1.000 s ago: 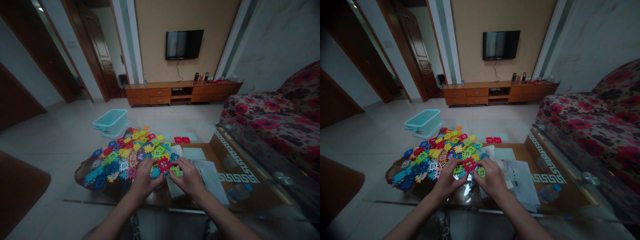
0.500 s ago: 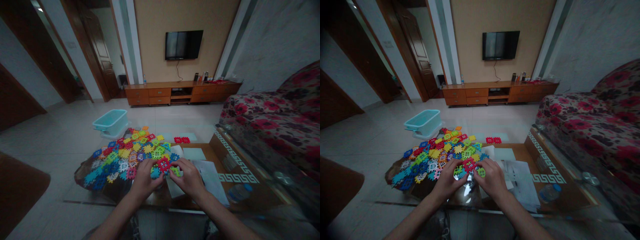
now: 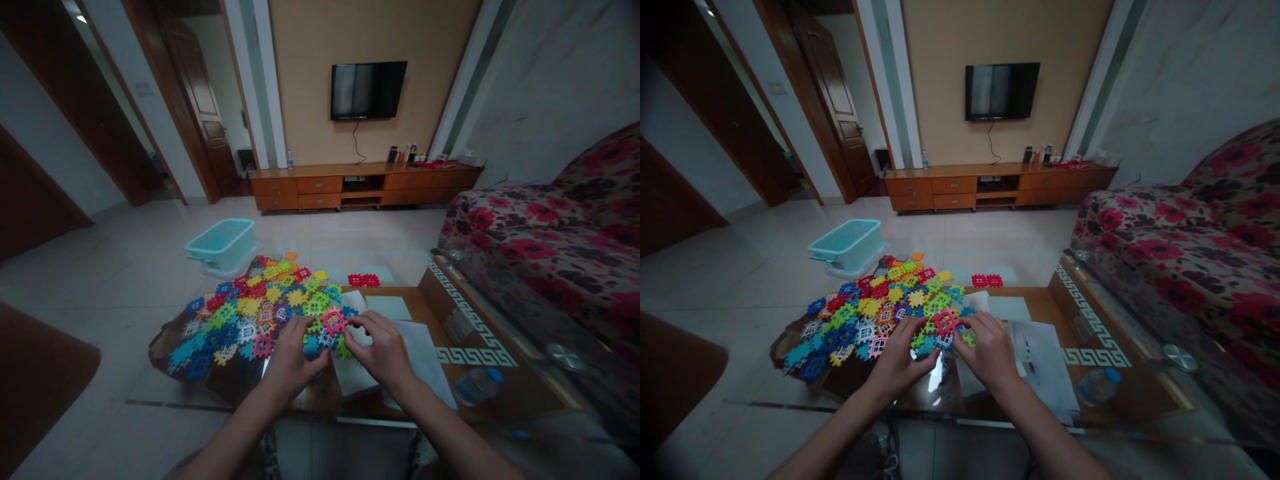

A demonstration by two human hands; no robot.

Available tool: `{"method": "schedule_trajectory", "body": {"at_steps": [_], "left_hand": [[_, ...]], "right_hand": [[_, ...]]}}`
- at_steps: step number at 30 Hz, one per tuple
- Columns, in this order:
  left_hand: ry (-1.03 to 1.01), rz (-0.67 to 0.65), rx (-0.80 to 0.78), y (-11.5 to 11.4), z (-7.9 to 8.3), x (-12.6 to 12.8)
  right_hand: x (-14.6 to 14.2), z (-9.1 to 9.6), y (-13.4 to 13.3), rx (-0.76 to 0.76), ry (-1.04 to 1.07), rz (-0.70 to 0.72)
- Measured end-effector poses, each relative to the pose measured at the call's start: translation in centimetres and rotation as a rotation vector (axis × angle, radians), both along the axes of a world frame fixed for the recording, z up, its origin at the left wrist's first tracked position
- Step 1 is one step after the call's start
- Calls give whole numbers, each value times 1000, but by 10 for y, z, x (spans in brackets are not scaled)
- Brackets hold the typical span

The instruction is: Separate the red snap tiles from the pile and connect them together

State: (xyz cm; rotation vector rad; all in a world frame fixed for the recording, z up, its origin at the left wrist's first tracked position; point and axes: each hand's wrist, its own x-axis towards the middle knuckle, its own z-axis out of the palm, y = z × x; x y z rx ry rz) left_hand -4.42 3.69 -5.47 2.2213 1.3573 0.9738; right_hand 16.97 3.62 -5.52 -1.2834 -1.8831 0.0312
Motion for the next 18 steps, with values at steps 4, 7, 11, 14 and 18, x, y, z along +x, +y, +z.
{"method": "schedule_trajectory", "body": {"at_steps": [4,7,11,14,18], "left_hand": [[116,-96,-48,-6,-2,5],[261,-215,-83,-15,-5,14],[499,-411,-157,-27,-14,27],[637,-514,-262,-34,-24,34],[707,-538,-319,-33,-33,39]], "right_hand": [[13,0,10,14,3,-62],[28,-1,21,14,17,-151],[56,-4,40,-26,30,-305],[81,-8,56,-81,72,-373],[113,-25,77,-130,84,-499]]}}
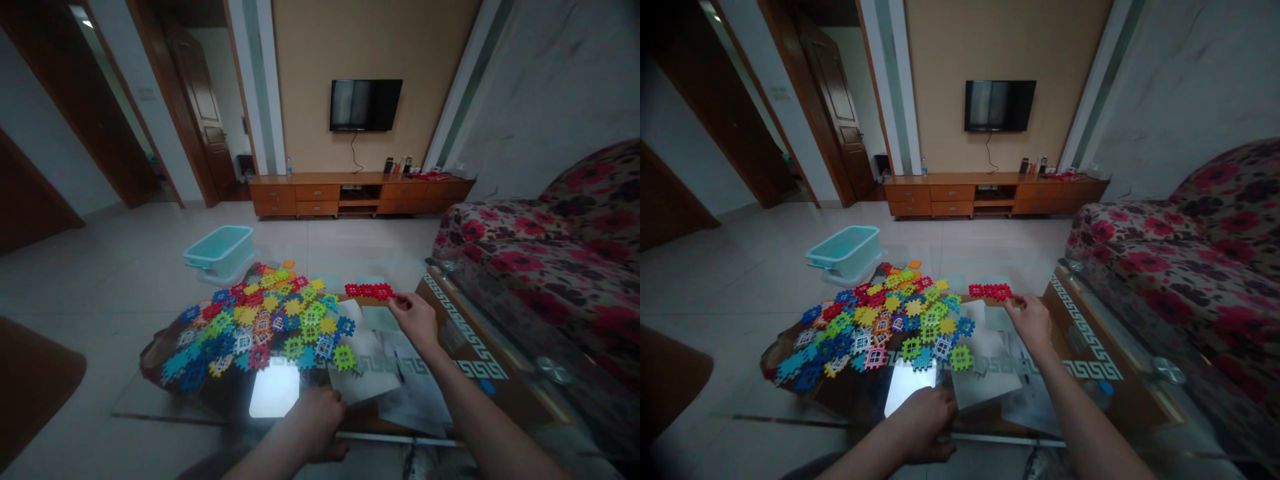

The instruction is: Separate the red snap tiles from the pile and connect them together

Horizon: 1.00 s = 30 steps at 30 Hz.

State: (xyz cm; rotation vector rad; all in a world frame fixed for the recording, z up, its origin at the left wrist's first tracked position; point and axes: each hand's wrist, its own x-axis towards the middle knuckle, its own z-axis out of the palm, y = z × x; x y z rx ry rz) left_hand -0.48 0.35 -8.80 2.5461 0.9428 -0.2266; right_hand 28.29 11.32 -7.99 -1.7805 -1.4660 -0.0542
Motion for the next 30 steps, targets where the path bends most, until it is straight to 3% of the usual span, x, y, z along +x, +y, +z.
{"method": "schedule_trajectory", "body": {"at_steps": [9,15,21,30], "left_hand": [[126,38,-98,13,12,12],[143,83,-164,20,4,12],[119,104,-156,22,-4,11],[174,105,-205,23,3,14]], "right_hand": [[43,-47,43,-134,8,-129],[49,-68,61,-160,67,-123],[50,-76,68,-197,92,-136],[48,-77,66,-251,-22,-106]]}}
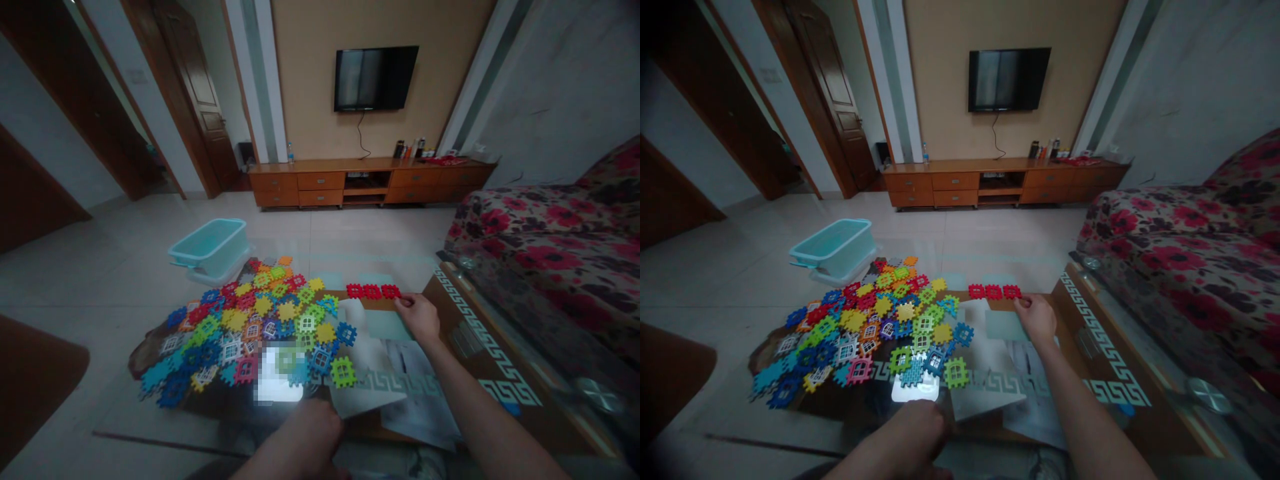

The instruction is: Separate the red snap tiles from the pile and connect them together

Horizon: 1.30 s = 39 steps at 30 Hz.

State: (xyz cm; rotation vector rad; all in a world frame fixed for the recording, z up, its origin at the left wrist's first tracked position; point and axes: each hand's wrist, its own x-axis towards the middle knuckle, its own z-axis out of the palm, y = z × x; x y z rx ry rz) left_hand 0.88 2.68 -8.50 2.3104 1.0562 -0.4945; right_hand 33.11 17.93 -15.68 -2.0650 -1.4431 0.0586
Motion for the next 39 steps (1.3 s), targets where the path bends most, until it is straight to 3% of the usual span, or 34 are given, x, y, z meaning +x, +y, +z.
{"method": "schedule_trajectory", "body": {"at_steps": [14,23,33,39], "left_hand": [[-11,-1,8,-1,6,-1],[-35,-17,19,-1,1,-2],[-6,-1,6,-1,13,0],[-12,0,6,-2,6,-1]], "right_hand": [[-5,2,-5,18,-71,21],[-3,-2,-4,31,-64,30],[-6,1,-6,32,-67,33],[-6,2,-5,10,-70,20]]}}
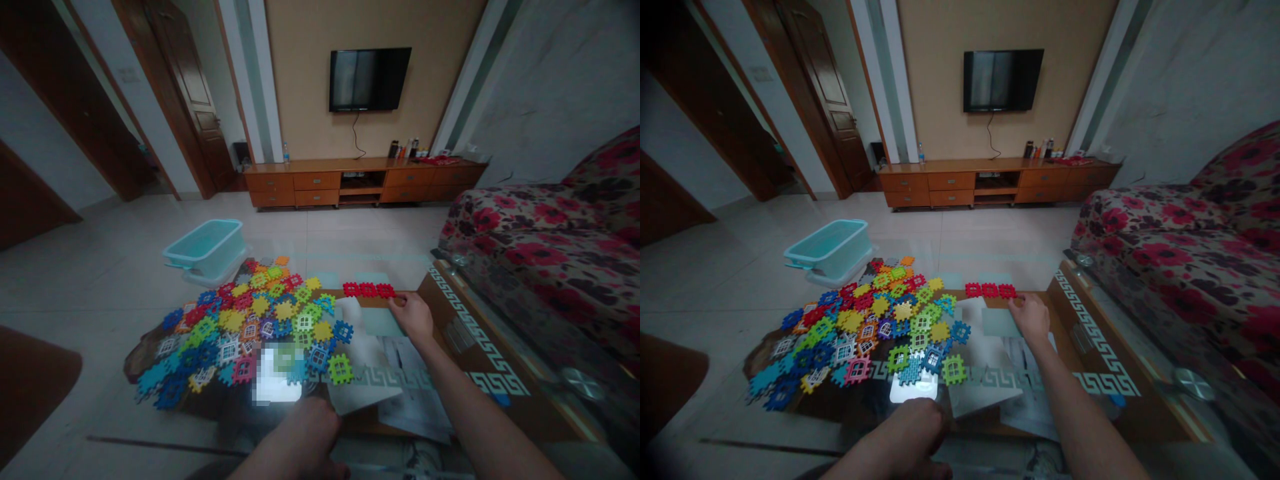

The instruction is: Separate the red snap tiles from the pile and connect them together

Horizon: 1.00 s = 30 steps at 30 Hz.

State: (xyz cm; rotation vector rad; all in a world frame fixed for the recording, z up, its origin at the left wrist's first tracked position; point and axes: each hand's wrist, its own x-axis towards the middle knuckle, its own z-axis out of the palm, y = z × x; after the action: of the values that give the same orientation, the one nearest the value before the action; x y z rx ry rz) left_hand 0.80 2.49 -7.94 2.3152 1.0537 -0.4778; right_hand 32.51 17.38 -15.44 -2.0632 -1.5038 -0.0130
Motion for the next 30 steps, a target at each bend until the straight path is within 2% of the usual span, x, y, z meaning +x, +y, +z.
{"method": "schedule_trajectory", "body": {"at_steps": [12,17,24,30], "left_hand": [[-17,13,-1,0,-3,-1],[-20,23,-4,-1,0,-1],[-13,0,-16,0,-5,-2],[-19,37,-26,-1,0,-1]], "right_hand": [[-2,6,-1,-35,7,-17],[0,4,1,-47,-9,-13],[1,1,3,-44,-29,-15],[0,1,3,-45,-16,-27]]}}
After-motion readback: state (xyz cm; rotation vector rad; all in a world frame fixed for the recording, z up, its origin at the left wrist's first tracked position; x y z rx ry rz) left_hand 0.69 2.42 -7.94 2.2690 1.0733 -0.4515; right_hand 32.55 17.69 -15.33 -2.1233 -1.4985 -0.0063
